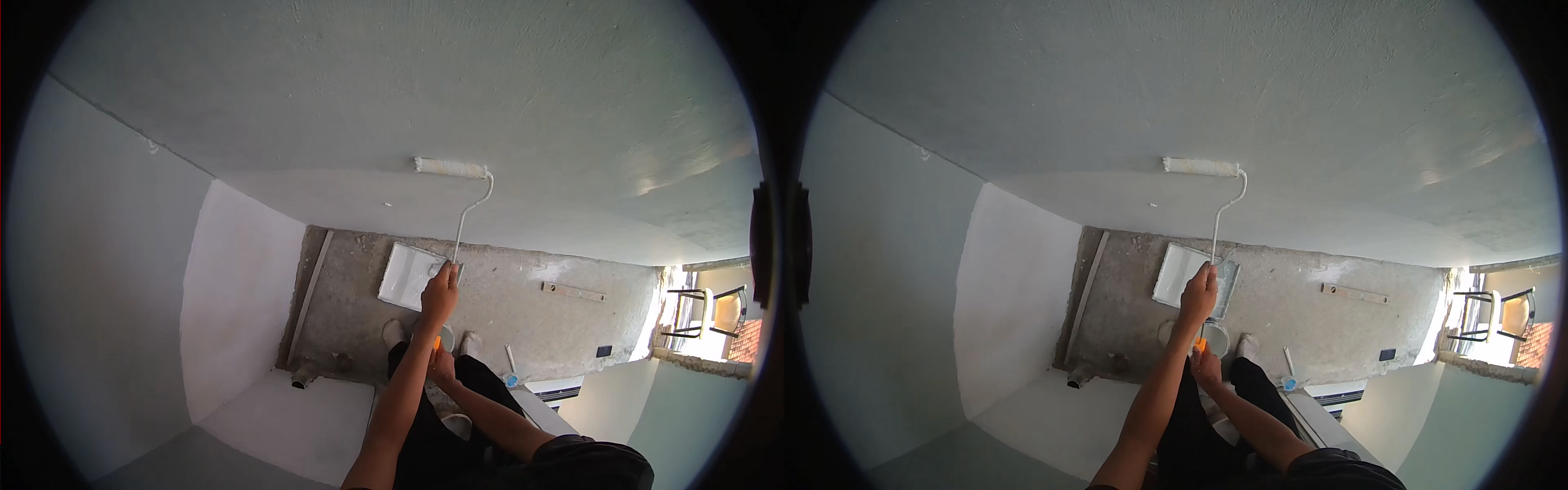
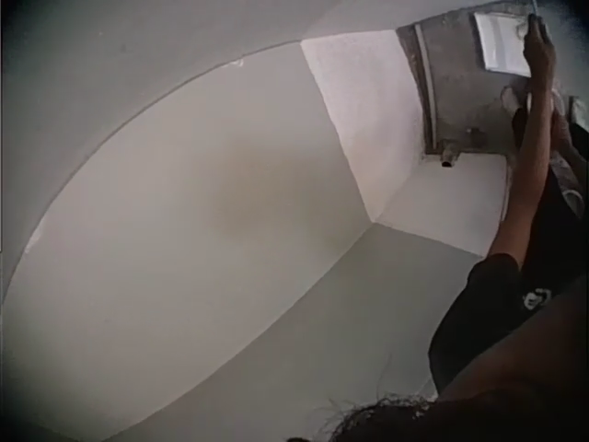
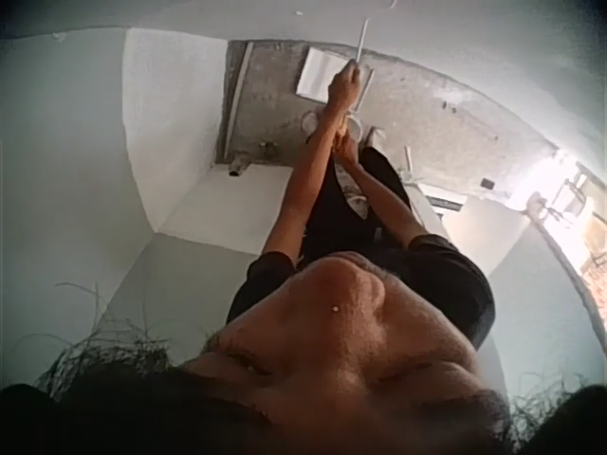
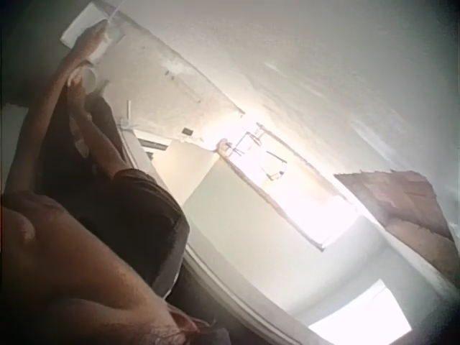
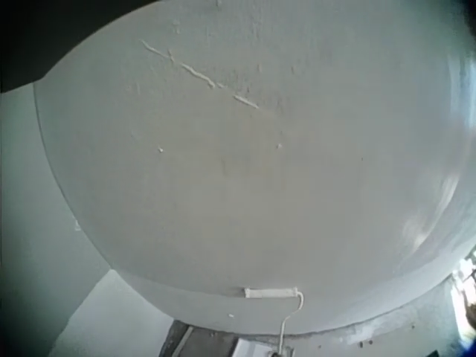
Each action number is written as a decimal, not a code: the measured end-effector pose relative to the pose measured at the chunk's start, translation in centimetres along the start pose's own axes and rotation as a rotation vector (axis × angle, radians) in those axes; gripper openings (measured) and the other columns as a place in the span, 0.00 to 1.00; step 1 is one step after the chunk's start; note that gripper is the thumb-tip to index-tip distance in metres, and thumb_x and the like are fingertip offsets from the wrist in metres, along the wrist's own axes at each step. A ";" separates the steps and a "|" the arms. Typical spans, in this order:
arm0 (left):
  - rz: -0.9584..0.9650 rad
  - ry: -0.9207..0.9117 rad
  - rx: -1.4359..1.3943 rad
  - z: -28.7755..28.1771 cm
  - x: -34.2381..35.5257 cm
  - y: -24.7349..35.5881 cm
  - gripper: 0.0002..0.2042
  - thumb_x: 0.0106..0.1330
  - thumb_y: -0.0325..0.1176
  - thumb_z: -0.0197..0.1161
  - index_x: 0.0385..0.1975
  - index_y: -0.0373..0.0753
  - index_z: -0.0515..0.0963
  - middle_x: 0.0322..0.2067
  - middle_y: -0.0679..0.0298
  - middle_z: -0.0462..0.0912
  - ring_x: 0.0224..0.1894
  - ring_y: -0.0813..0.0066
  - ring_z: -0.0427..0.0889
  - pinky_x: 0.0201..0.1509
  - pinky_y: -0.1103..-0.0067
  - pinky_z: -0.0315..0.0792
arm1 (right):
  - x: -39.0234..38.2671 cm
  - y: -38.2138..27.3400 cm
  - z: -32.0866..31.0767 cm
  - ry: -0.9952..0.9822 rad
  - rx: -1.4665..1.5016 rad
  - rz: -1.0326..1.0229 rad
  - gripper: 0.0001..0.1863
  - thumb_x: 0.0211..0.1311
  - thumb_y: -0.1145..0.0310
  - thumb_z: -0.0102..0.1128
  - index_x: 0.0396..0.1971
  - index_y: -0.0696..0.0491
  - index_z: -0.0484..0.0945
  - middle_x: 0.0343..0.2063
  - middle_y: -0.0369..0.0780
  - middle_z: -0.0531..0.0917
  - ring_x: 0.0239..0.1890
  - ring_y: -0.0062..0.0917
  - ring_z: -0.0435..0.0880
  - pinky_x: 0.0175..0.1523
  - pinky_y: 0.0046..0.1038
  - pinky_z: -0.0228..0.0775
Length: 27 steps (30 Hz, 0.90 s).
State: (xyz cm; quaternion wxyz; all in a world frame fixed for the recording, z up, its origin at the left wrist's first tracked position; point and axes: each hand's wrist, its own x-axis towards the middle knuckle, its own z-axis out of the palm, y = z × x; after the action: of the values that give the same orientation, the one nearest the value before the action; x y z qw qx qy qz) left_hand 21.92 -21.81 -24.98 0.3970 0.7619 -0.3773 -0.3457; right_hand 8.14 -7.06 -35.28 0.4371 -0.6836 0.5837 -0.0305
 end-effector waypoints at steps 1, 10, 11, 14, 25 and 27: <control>-0.021 -0.032 -0.003 0.7 -0.1 -0.8 0.21 0.75 0.48 0.44 0.50 0.36 0.74 0.30 0.46 0.83 0.35 0.44 0.82 0.36 0.56 0.75 | -0.6 1.3 0.6 -0.005 -0.004 0.009 0.22 0.73 0.52 0.39 0.46 0.57 0.69 0.24 0.50 0.82 0.31 0.52 0.82 0.36 0.51 0.71; -0.006 0.016 -0.143 0.9 -1.7 -1.1 0.16 0.75 0.43 0.47 0.48 0.37 0.74 0.22 0.48 0.80 0.29 0.45 0.82 0.30 0.60 0.72 | -3.3 1.0 -0.7 0.032 0.031 -0.002 0.23 0.72 0.51 0.41 0.44 0.58 0.69 0.22 0.47 0.82 0.29 0.48 0.84 0.35 0.45 0.73; 0.034 -0.004 -0.164 0.0 -1.5 1.0 0.17 0.75 0.43 0.47 0.48 0.35 0.74 0.21 0.48 0.79 0.28 0.46 0.81 0.29 0.61 0.72 | -2.8 0.8 -1.3 0.036 0.027 0.013 0.23 0.72 0.51 0.41 0.44 0.58 0.69 0.22 0.47 0.82 0.29 0.48 0.84 0.35 0.45 0.73; 0.097 -0.029 -0.185 -4.2 -0.6 7.1 0.18 0.75 0.43 0.47 0.48 0.33 0.74 0.20 0.49 0.78 0.26 0.47 0.81 0.28 0.62 0.72 | -0.1 -2.9 -4.6 0.106 0.040 -0.116 0.20 0.72 0.53 0.42 0.41 0.59 0.70 0.22 0.47 0.82 0.29 0.48 0.83 0.34 0.44 0.73; 0.022 -0.044 -0.059 2.0 -1.6 -4.0 0.17 0.75 0.44 0.46 0.46 0.37 0.74 0.27 0.46 0.81 0.33 0.43 0.81 0.34 0.57 0.74 | -3.4 1.3 -0.9 -0.092 0.132 -0.006 0.21 0.74 0.53 0.37 0.39 0.57 0.70 0.22 0.46 0.81 0.29 0.47 0.84 0.33 0.45 0.71; 0.009 -0.054 -0.050 2.5 -1.6 -4.6 0.16 0.75 0.44 0.46 0.43 0.37 0.73 0.26 0.46 0.81 0.33 0.42 0.81 0.33 0.57 0.73 | -4.7 2.4 0.3 -0.083 0.138 0.016 0.21 0.74 0.52 0.37 0.41 0.57 0.70 0.22 0.47 0.81 0.29 0.48 0.84 0.34 0.45 0.71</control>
State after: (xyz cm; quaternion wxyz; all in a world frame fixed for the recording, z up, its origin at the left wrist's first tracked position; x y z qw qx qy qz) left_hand 20.44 -19.44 -29.76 0.4073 0.7405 -0.3824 -0.3736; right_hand 4.99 -2.89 -34.79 0.5074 -0.6478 0.5670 -0.0390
